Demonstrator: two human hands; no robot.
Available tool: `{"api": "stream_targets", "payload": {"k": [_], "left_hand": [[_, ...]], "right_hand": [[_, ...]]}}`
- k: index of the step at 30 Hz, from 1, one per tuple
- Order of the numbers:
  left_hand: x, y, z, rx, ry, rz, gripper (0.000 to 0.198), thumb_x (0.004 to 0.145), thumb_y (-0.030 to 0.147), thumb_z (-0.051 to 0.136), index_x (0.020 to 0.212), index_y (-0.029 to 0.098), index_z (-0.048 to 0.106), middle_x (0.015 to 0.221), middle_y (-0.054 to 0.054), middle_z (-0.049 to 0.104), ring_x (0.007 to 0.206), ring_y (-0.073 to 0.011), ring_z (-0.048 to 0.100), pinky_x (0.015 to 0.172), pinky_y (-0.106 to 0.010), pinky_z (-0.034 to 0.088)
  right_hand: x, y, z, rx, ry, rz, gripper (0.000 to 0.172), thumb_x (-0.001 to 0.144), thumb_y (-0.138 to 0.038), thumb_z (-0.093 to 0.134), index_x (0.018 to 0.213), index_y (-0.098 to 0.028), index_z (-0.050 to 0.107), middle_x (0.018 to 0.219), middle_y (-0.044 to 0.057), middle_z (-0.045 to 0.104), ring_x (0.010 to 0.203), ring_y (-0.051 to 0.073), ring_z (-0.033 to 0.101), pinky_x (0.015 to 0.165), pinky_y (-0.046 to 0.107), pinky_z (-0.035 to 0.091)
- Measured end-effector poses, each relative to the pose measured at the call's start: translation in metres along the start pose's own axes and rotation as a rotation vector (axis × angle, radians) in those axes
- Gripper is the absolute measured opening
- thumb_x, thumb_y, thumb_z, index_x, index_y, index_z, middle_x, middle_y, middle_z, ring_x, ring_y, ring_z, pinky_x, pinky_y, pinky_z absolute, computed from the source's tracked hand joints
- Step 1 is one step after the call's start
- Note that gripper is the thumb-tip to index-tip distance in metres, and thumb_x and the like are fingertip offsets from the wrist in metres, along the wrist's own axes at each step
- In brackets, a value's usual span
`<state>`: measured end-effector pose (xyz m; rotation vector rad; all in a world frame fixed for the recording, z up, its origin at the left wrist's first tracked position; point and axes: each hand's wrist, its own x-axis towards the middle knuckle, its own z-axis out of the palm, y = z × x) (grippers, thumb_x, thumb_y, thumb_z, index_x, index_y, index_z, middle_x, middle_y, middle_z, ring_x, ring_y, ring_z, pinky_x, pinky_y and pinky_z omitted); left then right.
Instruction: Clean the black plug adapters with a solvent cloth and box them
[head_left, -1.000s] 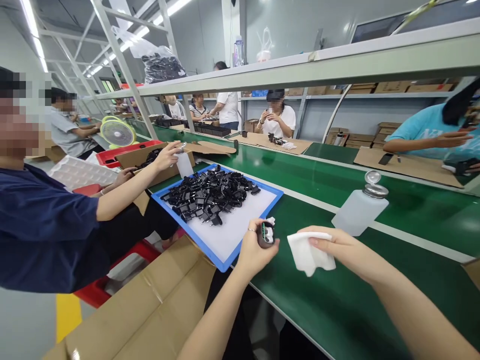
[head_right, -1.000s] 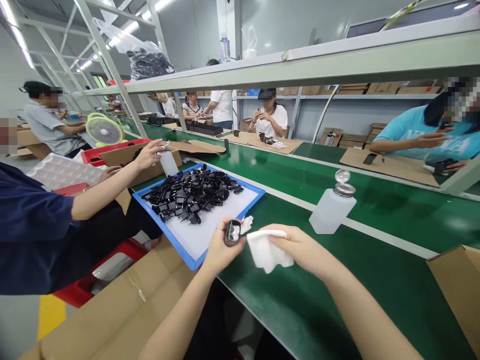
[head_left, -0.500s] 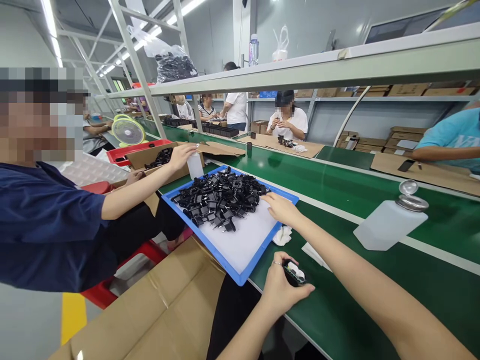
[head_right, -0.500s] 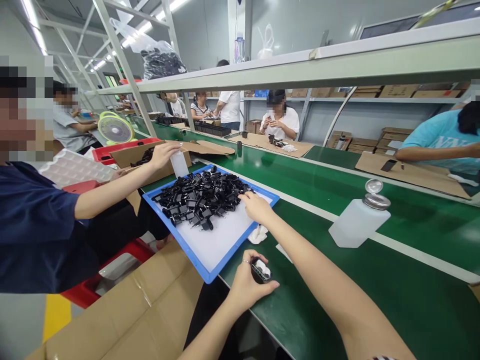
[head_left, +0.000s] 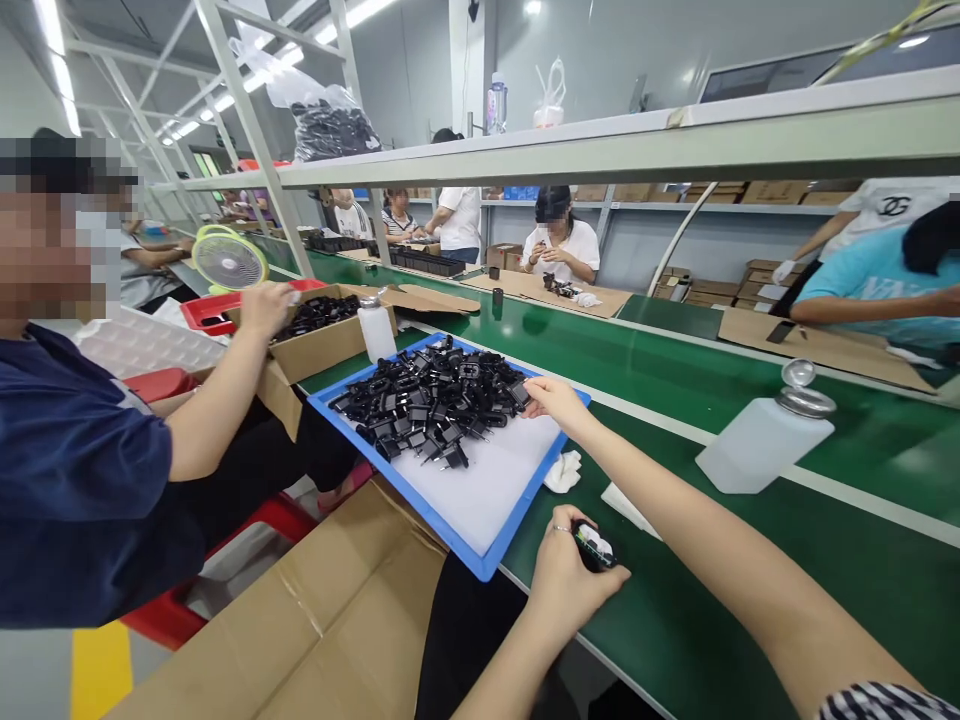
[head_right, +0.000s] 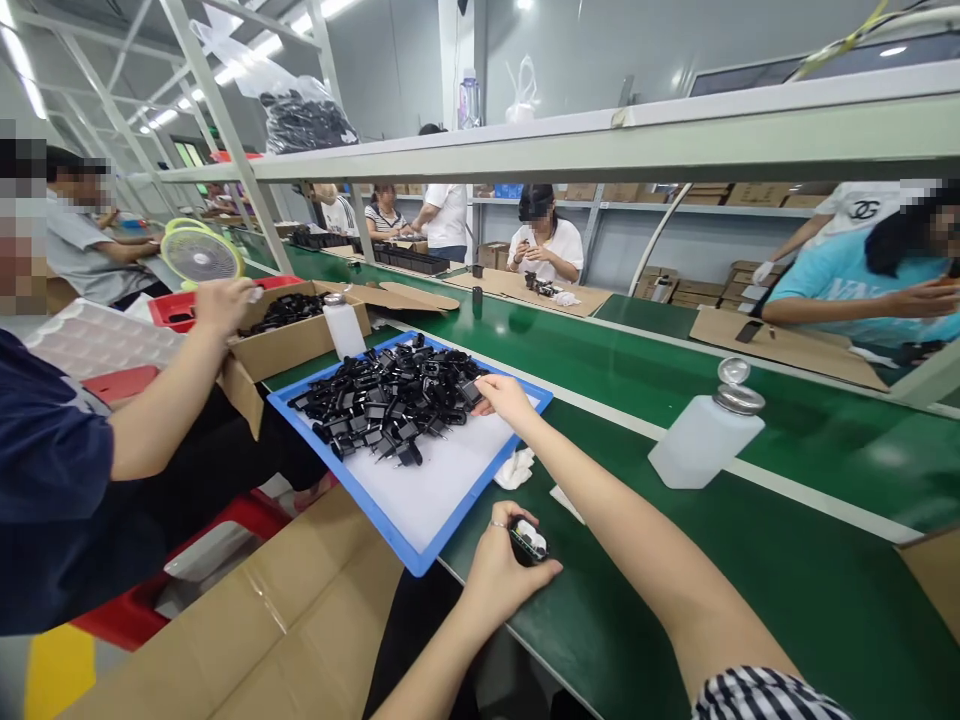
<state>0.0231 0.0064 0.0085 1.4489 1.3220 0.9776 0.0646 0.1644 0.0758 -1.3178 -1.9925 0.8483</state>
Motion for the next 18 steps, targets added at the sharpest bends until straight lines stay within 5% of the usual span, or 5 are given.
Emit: {"api": "stream_targets", "payload": {"k": [7, 13, 18], "left_hand": [[0.002, -0.003, 0.002, -0.001, 0.048, 0.046, 0.044, 0.049, 0.024, 0.065, 0.083, 0.019, 0.036, 0.075, 0.000, 0.050, 0.070, -0.0149, 0.050, 0.063, -0.027, 0.038], [-0.001, 0.002, -0.001, -0.013, 0.073, 0.067, 0.046, 0.052, 0.028, 0.064, 0.088, 0.018, 0.038, 0.078, -0.002, 0.055, 0.072, -0.0160, 0.053, 0.063, -0.028, 0.040], [-0.002, 0.002, -0.002, 0.062, 0.111, 0.093, 0.048, 0.053, 0.029, 0.063, 0.094, 0.018, 0.040, 0.086, -0.005, 0.055, 0.079, -0.0185, 0.053, 0.065, -0.029, 0.040]], "right_hand": [[-0.084, -0.009, -0.025, 0.176, -0.024, 0.131, 0.019, 0.077, -0.020, 0.036, 0.090, -0.013, 0.049, 0.046, -0.002, 0.052, 0.044, 0.011, 0.054, 0.047, 0.021, 0.045], [-0.152, -0.001, -0.029, -0.362, 0.123, -0.030, 0.027, 0.077, -0.024, 0.037, 0.099, -0.017, 0.050, 0.070, 0.003, 0.061, 0.060, 0.015, 0.057, 0.058, 0.026, 0.043], [-0.170, 0.006, -0.020, -0.565, 0.174, -0.095, 0.030, 0.080, -0.026, 0.033, 0.100, -0.015, 0.052, 0.074, 0.004, 0.062, 0.061, 0.015, 0.056, 0.055, 0.024, 0.041]]}}
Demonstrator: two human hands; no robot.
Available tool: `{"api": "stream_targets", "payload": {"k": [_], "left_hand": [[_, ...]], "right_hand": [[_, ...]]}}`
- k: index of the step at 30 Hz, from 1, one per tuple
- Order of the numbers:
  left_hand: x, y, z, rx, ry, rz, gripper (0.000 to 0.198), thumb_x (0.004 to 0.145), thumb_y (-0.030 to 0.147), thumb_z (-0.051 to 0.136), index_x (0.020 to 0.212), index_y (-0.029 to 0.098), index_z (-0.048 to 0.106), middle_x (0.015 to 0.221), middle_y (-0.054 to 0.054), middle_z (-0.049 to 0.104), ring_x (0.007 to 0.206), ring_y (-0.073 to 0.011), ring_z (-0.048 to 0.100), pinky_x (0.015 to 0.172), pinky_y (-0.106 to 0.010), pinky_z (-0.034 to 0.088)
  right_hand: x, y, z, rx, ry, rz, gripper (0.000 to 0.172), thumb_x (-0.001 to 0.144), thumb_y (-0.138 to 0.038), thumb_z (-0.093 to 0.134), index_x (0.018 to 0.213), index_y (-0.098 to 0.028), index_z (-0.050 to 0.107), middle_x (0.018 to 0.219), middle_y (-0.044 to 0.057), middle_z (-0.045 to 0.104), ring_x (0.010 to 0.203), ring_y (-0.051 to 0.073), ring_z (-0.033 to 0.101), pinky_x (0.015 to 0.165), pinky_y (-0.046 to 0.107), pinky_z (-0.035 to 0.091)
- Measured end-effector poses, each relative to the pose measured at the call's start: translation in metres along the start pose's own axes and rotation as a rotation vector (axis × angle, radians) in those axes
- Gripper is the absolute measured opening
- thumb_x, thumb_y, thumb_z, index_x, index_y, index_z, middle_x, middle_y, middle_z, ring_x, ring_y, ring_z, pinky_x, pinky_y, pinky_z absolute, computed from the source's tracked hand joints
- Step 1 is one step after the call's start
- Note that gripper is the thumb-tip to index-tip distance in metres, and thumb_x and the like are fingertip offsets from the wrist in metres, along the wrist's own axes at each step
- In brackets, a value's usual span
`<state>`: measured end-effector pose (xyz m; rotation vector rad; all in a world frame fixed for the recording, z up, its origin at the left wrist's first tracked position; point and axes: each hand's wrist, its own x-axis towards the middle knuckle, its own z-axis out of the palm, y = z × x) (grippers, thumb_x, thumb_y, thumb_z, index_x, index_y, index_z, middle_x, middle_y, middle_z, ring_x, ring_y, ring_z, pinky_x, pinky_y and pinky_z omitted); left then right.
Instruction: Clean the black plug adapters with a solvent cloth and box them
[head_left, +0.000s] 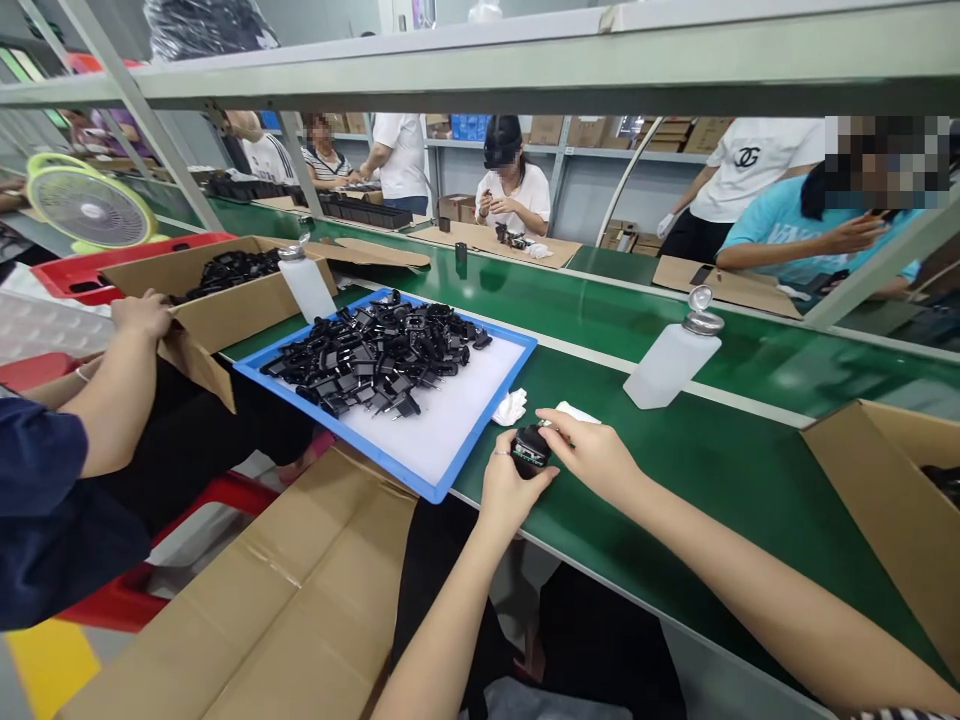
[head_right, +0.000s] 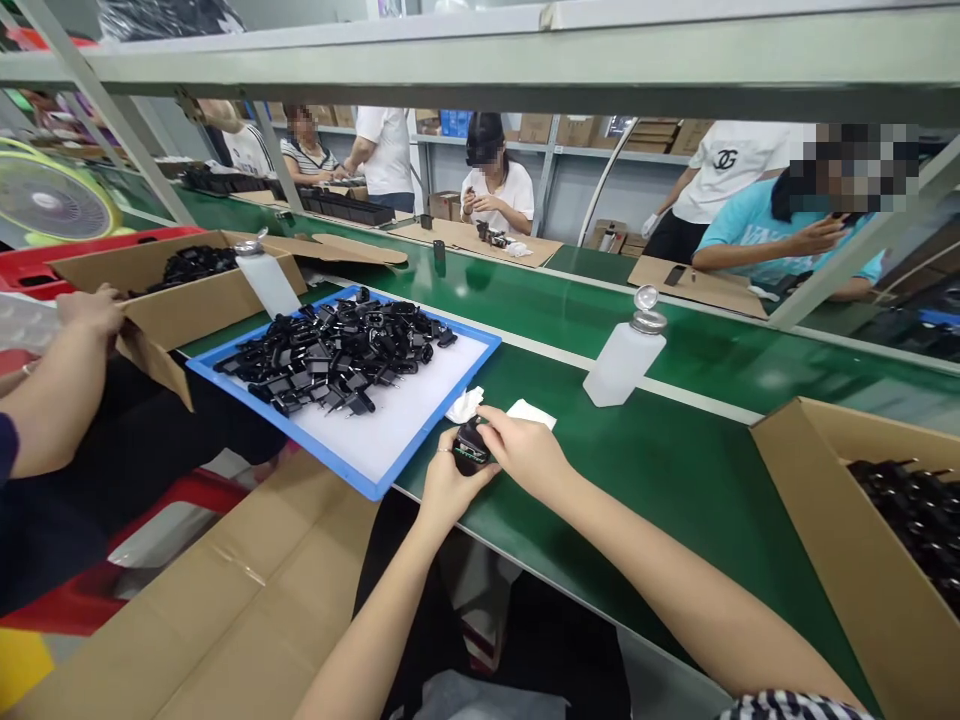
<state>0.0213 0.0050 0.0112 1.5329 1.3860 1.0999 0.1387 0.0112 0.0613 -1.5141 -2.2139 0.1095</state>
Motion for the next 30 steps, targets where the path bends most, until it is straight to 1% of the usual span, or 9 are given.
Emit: {"api": "stream_targets", "payload": {"k": [4, 7, 9, 12, 17, 20, 22, 25, 30], "left_hand": [[-0.001, 0.001, -0.001, -0.003, -0.002, 0.021, 0.046, 0.056, 0.029, 0.061, 0.095, 0.018, 0.040, 0.085, -0.005, 0.055, 0.079, -0.0191, 0.053, 0.064, -0.029, 0.041], [-0.002, 0.000, 0.000, -0.012, 0.002, 0.034, 0.047, 0.056, 0.030, 0.060, 0.096, 0.017, 0.039, 0.083, -0.005, 0.055, 0.076, -0.0186, 0.054, 0.063, -0.029, 0.041], [-0.002, -0.002, 0.001, -0.006, 0.000, 0.037, 0.049, 0.055, 0.029, 0.061, 0.097, 0.017, 0.038, 0.083, -0.005, 0.055, 0.076, -0.0185, 0.054, 0.064, -0.029, 0.042], [-0.001, -0.004, 0.001, 0.016, -0.037, 0.061, 0.051, 0.053, 0.027, 0.061, 0.098, 0.017, 0.037, 0.085, -0.004, 0.055, 0.078, -0.0183, 0.054, 0.065, -0.029, 0.042], [0.000, -0.005, 0.000, -0.006, -0.091, 0.084, 0.051, 0.053, 0.028, 0.061, 0.098, 0.019, 0.037, 0.090, -0.003, 0.054, 0.081, -0.0170, 0.053, 0.068, -0.028, 0.041], [0.000, -0.004, 0.000, -0.006, -0.090, 0.042, 0.052, 0.052, 0.027, 0.062, 0.097, 0.019, 0.038, 0.088, -0.003, 0.054, 0.078, -0.0165, 0.054, 0.066, -0.028, 0.041], [0.000, -0.004, 0.000, 0.003, -0.079, 0.018, 0.049, 0.052, 0.026, 0.062, 0.095, 0.019, 0.039, 0.084, -0.002, 0.055, 0.074, -0.0162, 0.054, 0.063, -0.027, 0.041], [0.000, -0.002, 0.001, 0.013, -0.057, 0.012, 0.045, 0.052, 0.027, 0.062, 0.090, 0.019, 0.040, 0.079, -0.001, 0.055, 0.073, -0.0163, 0.054, 0.061, -0.026, 0.041], [0.000, -0.002, 0.003, 0.039, -0.051, 0.012, 0.047, 0.050, 0.033, 0.064, 0.088, 0.019, 0.041, 0.078, -0.002, 0.055, 0.073, -0.0180, 0.054, 0.060, -0.027, 0.040]], "right_hand": [[-0.001, -0.005, 0.008, -0.064, -0.001, 0.015, 0.031, 0.081, -0.026, 0.031, 0.101, -0.016, 0.052, 0.073, 0.004, 0.062, 0.060, 0.016, 0.056, 0.054, 0.024, 0.040], [0.000, -0.007, 0.007, -0.079, -0.046, 0.003, 0.034, 0.081, -0.024, 0.027, 0.110, -0.018, 0.045, 0.075, 0.005, 0.061, 0.062, 0.016, 0.055, 0.054, 0.024, 0.040], [0.002, -0.005, 0.002, -0.042, -0.158, -0.087, 0.037, 0.081, -0.019, 0.027, 0.115, -0.022, 0.040, 0.080, 0.004, 0.059, 0.066, 0.014, 0.054, 0.056, 0.023, 0.040], [0.008, 0.002, -0.013, 0.018, -0.374, -0.250, 0.039, 0.077, -0.013, 0.027, 0.109, -0.025, 0.045, 0.082, 0.003, 0.055, 0.070, 0.013, 0.052, 0.059, 0.023, 0.039], [0.018, 0.008, -0.035, 0.125, -0.663, -0.307, 0.037, 0.070, -0.013, 0.042, 0.106, -0.021, 0.045, 0.082, 0.001, 0.056, 0.065, 0.012, 0.051, 0.055, 0.020, 0.037], [0.020, 0.005, -0.037, -0.016, -0.579, -0.259, 0.022, 0.070, -0.013, 0.044, 0.090, -0.018, 0.053, 0.072, 0.001, 0.057, 0.062, 0.012, 0.050, 0.051, 0.020, 0.034], [0.020, 0.003, -0.036, -0.141, -0.470, -0.177, 0.013, 0.072, -0.023, 0.046, 0.078, -0.017, 0.056, 0.063, 0.001, 0.056, 0.056, 0.013, 0.049, 0.047, 0.020, 0.031], [0.020, -0.001, -0.031, -0.256, -0.393, -0.103, 0.022, 0.071, -0.036, 0.047, 0.063, -0.017, 0.054, 0.052, 0.000, 0.051, 0.048, 0.012, 0.045, 0.041, 0.021, 0.024], [0.019, -0.006, -0.019, -0.297, -0.414, -0.086, 0.021, 0.070, -0.032, 0.046, 0.055, -0.017, 0.047, 0.050, -0.001, 0.050, 0.045, 0.010, 0.042, 0.039, 0.021, 0.019]]}}
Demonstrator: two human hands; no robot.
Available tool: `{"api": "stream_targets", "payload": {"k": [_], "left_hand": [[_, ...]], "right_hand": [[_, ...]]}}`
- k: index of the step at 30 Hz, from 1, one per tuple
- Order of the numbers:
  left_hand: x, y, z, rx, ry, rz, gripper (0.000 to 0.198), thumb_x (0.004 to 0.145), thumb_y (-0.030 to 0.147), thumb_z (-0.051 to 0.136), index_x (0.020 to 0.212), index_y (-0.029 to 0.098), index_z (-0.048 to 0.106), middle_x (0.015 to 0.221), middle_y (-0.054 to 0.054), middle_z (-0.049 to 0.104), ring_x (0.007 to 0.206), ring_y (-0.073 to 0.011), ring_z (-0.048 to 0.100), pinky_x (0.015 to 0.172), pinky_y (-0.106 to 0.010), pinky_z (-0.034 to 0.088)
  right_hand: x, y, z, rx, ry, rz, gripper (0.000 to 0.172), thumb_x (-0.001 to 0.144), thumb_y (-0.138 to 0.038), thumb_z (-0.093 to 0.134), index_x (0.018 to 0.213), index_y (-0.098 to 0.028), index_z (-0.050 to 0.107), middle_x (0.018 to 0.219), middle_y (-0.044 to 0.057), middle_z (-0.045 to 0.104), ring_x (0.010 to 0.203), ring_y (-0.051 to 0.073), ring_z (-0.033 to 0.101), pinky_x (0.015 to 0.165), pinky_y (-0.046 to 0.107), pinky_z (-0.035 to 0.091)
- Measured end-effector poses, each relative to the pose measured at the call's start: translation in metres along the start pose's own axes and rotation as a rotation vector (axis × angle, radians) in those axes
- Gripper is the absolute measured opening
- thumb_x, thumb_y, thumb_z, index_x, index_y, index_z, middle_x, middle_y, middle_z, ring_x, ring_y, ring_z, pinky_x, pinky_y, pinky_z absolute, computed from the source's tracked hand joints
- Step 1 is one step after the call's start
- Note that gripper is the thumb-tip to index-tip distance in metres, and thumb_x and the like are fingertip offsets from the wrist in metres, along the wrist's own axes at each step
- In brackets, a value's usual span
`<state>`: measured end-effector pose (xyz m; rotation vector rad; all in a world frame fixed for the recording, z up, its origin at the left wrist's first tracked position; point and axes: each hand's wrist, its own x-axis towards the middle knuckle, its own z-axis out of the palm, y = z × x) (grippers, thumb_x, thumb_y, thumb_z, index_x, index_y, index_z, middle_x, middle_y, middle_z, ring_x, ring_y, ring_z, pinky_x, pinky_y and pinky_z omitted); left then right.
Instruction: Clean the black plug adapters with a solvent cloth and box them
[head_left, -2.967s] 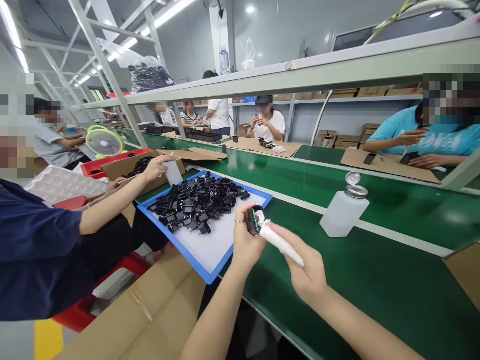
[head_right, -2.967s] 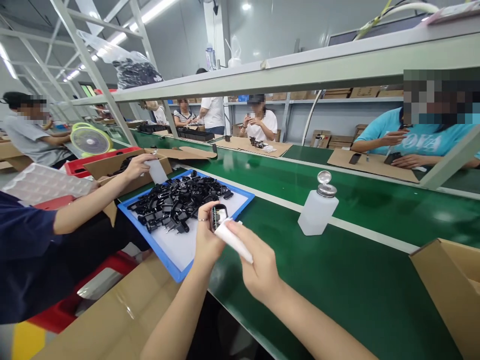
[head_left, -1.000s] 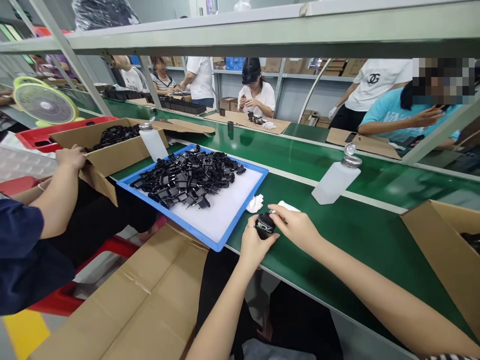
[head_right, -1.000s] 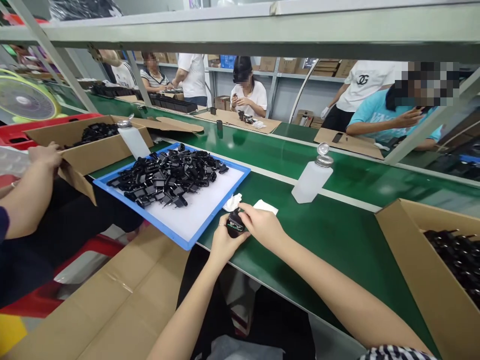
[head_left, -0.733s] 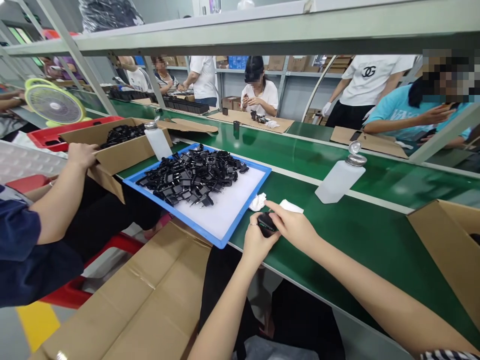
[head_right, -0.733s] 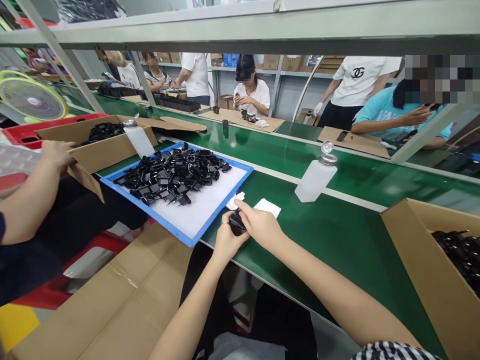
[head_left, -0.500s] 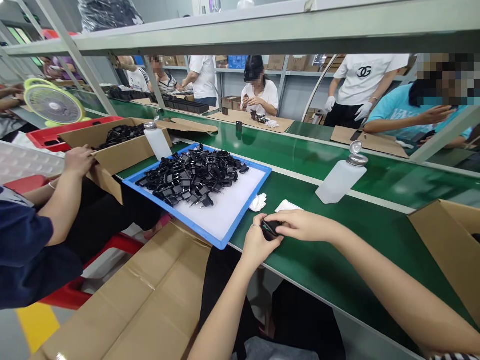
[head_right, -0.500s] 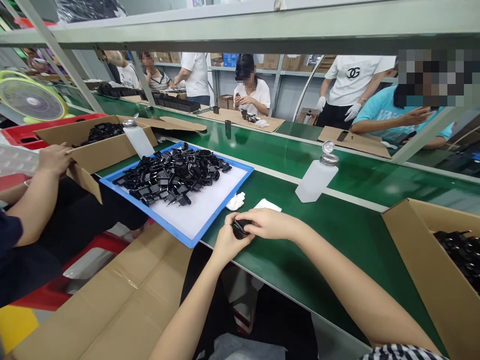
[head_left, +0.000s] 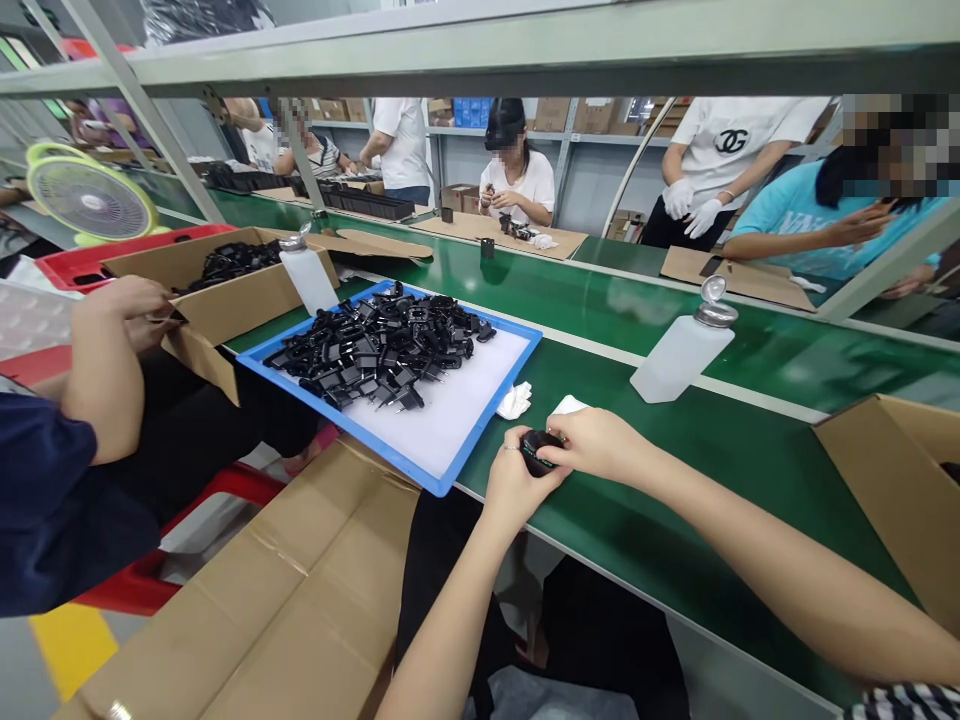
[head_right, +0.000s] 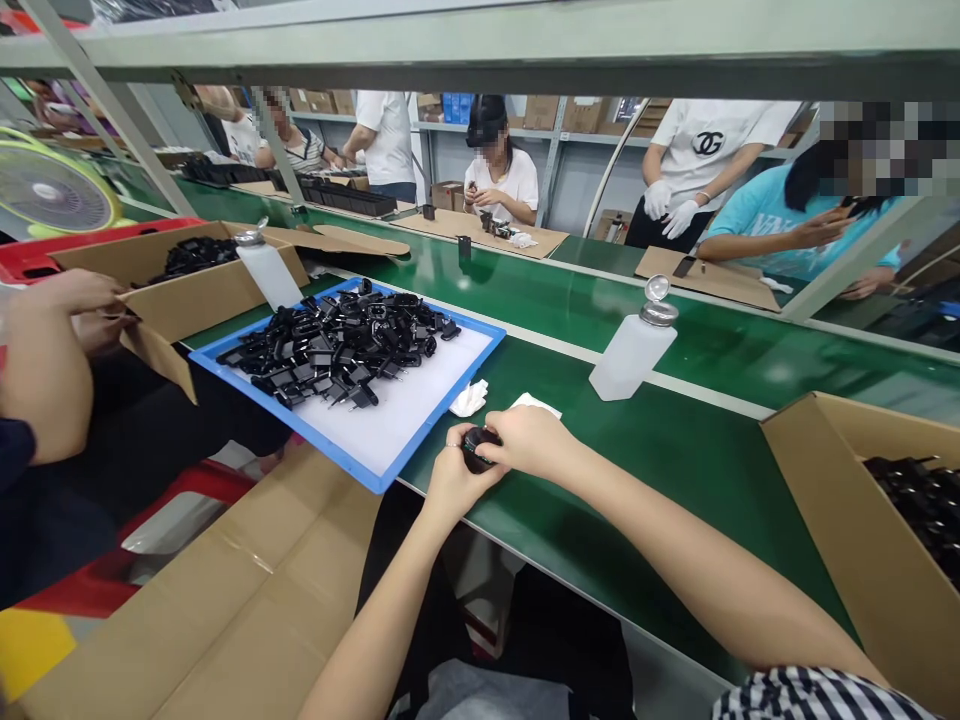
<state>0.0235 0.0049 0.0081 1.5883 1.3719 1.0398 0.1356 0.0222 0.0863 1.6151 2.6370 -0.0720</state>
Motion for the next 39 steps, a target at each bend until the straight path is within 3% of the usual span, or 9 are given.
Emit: {"api": "stream_targets", "payload": {"k": [18, 22, 27, 33, 39], "left_hand": [[0.000, -0.005, 0.005, 0.082, 0.006, 0.069, 0.042, 0.056, 0.033, 0.059, 0.089, 0.018, 0.039, 0.080, -0.005, 0.053, 0.077, -0.0194, 0.052, 0.062, -0.029, 0.040], [0.001, -0.005, 0.005, 0.076, 0.002, 0.083, 0.042, 0.056, 0.033, 0.059, 0.090, 0.017, 0.039, 0.081, -0.006, 0.053, 0.079, -0.0203, 0.052, 0.065, -0.031, 0.040], [0.003, -0.006, 0.005, 0.096, -0.006, 0.115, 0.056, 0.058, 0.031, 0.057, 0.105, 0.015, 0.030, 0.094, -0.010, 0.051, 0.089, -0.0221, 0.050, 0.069, -0.033, 0.041], [0.002, -0.006, 0.006, 0.139, -0.010, 0.165, 0.041, 0.059, 0.030, 0.057, 0.093, 0.018, 0.037, 0.086, -0.005, 0.053, 0.084, -0.0192, 0.050, 0.068, -0.032, 0.042], [0.003, -0.005, 0.007, 0.147, 0.011, 0.188, 0.038, 0.059, 0.027, 0.056, 0.091, 0.018, 0.039, 0.087, -0.005, 0.053, 0.084, -0.0183, 0.049, 0.070, -0.031, 0.041]], "right_hand": [[-0.001, 0.002, 0.005, 0.106, -0.027, -0.037, 0.023, 0.070, -0.027, 0.047, 0.052, -0.017, 0.037, 0.048, -0.002, 0.043, 0.046, 0.009, 0.038, 0.040, 0.019, 0.021], [0.001, 0.003, 0.001, 0.175, -0.100, -0.052, 0.024, 0.071, -0.025, 0.047, 0.052, -0.017, 0.035, 0.048, -0.003, 0.040, 0.044, 0.008, 0.036, 0.041, 0.019, 0.022], [0.008, 0.000, -0.007, 0.165, -0.220, -0.050, 0.020, 0.069, -0.021, 0.044, 0.052, -0.017, 0.035, 0.049, -0.003, 0.041, 0.044, 0.008, 0.035, 0.040, 0.019, 0.022], [0.017, -0.001, -0.015, 0.168, -0.390, -0.077, 0.023, 0.069, -0.024, 0.043, 0.049, -0.016, 0.036, 0.045, -0.002, 0.043, 0.041, 0.007, 0.037, 0.038, 0.019, 0.022], [0.024, 0.000, -0.019, 0.187, -0.527, -0.087, 0.022, 0.069, -0.026, 0.042, 0.051, -0.015, 0.042, 0.041, -0.002, 0.044, 0.037, 0.007, 0.038, 0.037, 0.019, 0.024]]}}
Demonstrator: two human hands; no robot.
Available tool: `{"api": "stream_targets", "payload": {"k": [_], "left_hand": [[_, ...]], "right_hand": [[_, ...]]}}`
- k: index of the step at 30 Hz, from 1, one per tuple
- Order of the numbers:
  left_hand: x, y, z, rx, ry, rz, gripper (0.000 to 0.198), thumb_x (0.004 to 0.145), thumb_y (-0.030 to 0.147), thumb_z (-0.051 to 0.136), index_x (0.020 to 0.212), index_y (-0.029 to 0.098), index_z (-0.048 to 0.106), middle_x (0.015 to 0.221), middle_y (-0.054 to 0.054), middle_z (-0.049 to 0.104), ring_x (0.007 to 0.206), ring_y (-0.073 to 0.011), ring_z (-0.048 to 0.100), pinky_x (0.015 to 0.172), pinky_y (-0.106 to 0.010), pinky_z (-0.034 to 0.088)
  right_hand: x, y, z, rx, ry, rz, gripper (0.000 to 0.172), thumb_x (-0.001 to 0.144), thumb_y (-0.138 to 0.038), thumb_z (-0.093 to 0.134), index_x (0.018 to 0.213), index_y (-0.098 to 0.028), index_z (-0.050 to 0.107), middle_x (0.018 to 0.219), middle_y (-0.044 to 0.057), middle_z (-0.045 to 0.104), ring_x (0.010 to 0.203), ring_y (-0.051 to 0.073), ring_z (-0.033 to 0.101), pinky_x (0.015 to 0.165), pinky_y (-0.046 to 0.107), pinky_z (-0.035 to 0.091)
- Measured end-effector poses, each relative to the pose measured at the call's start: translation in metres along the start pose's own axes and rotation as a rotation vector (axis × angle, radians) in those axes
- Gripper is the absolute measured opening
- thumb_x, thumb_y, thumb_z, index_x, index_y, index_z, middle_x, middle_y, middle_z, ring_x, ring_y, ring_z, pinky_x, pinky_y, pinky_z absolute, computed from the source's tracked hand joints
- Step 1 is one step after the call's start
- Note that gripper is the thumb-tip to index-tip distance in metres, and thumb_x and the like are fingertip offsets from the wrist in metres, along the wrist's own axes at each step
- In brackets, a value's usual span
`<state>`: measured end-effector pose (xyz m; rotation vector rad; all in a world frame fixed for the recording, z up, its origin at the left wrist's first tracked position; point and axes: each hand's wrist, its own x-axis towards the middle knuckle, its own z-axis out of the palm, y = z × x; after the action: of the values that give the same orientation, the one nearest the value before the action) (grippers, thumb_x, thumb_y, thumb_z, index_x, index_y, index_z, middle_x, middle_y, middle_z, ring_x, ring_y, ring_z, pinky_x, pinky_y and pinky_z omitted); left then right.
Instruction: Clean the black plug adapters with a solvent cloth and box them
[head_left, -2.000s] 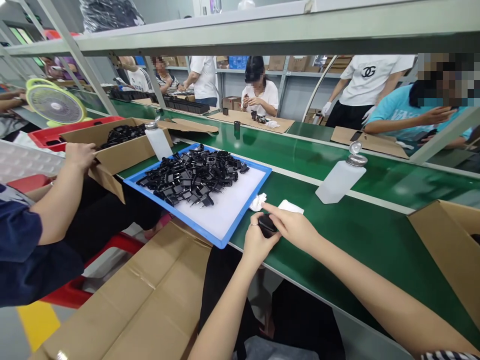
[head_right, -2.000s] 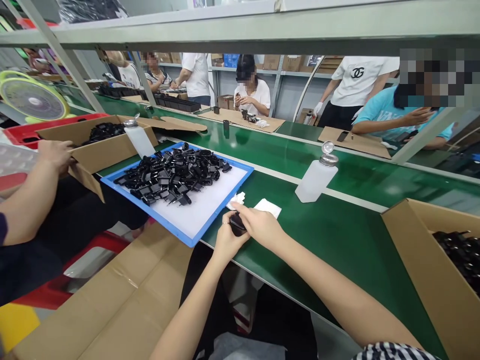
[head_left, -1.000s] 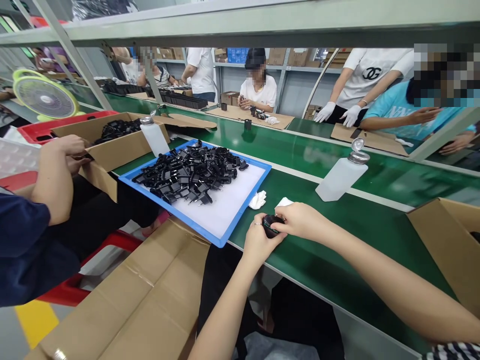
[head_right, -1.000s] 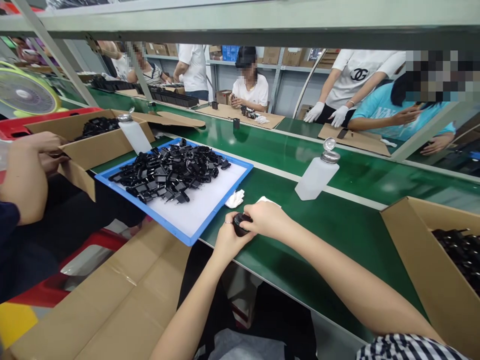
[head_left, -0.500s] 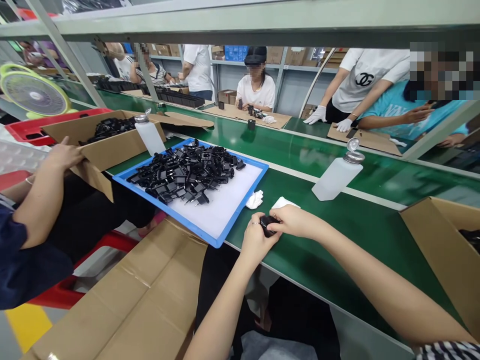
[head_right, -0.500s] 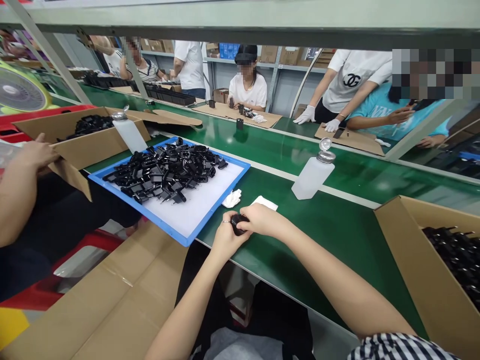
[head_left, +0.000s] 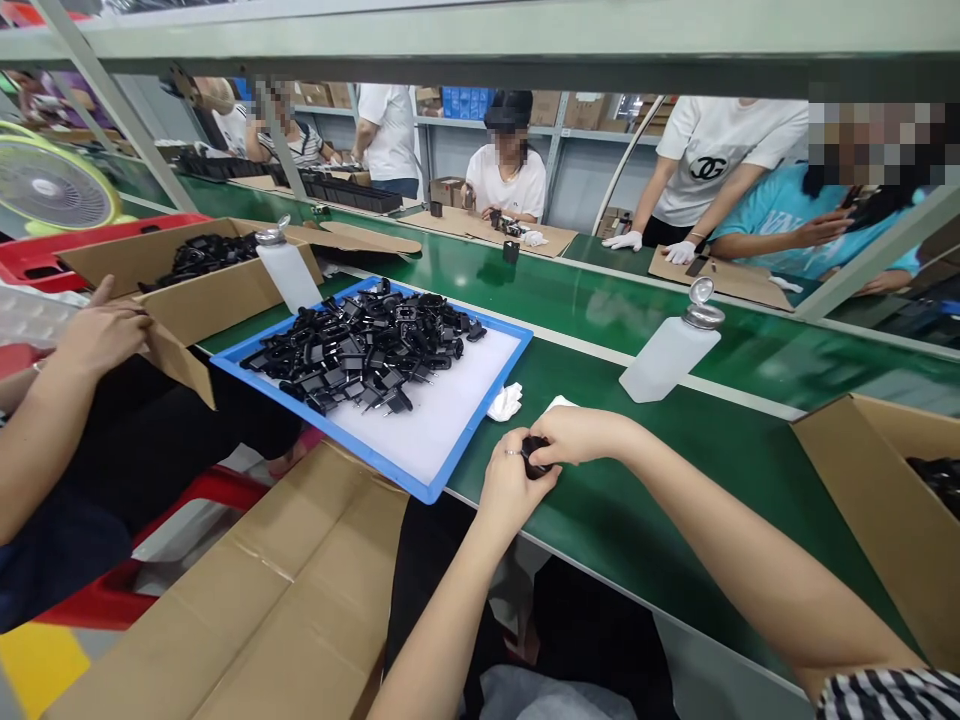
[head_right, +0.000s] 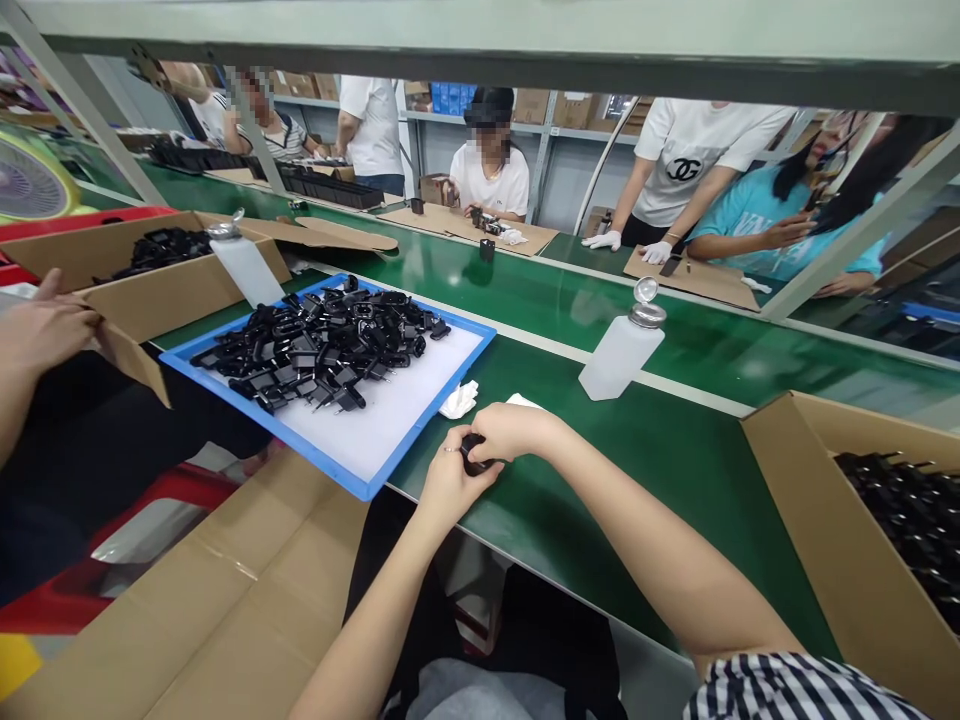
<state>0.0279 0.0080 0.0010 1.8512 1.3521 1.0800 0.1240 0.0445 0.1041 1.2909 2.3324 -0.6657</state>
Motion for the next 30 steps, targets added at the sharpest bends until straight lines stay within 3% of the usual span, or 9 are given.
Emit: {"api": "stream_targets", "payload": {"k": [14, 20, 25, 30], "left_hand": [[0.001, 0.004, 0.001, 0.028, -0.014, -0.084, 0.032, 0.059, 0.026, 0.053, 0.085, 0.017, 0.038, 0.082, -0.005, 0.053, 0.080, -0.0187, 0.051, 0.066, -0.030, 0.042], [0.000, 0.006, -0.002, -0.007, -0.033, -0.074, 0.045, 0.058, 0.036, 0.056, 0.094, 0.018, 0.037, 0.090, -0.006, 0.053, 0.085, -0.0198, 0.050, 0.068, -0.031, 0.041], [0.000, 0.008, -0.002, 0.034, -0.011, -0.037, 0.028, 0.060, 0.028, 0.052, 0.085, 0.020, 0.042, 0.080, -0.003, 0.053, 0.076, -0.0167, 0.050, 0.064, -0.028, 0.041], [0.001, 0.011, -0.002, 0.037, -0.001, -0.058, 0.023, 0.059, 0.027, 0.052, 0.078, 0.020, 0.041, 0.076, -0.002, 0.054, 0.074, -0.0163, 0.052, 0.062, -0.026, 0.040]], "right_hand": [[0.006, 0.003, -0.010, 0.004, -0.126, -0.056, 0.018, 0.069, -0.026, 0.044, 0.055, -0.015, 0.046, 0.037, -0.004, 0.043, 0.039, 0.008, 0.040, 0.041, 0.019, 0.028], [0.003, 0.003, -0.007, 0.000, -0.086, -0.037, 0.022, 0.069, -0.028, 0.043, 0.052, -0.014, 0.047, 0.039, -0.002, 0.045, 0.040, 0.009, 0.040, 0.043, 0.020, 0.028], [-0.001, 0.001, 0.001, 0.013, -0.022, 0.008, 0.024, 0.069, -0.030, 0.041, 0.051, -0.014, 0.047, 0.041, -0.001, 0.046, 0.041, 0.009, 0.041, 0.041, 0.021, 0.028], [0.002, 0.003, -0.001, 0.049, -0.057, 0.019, 0.026, 0.068, -0.031, 0.041, 0.048, -0.015, 0.044, 0.036, -0.002, 0.041, 0.039, 0.009, 0.040, 0.041, 0.021, 0.029]]}}
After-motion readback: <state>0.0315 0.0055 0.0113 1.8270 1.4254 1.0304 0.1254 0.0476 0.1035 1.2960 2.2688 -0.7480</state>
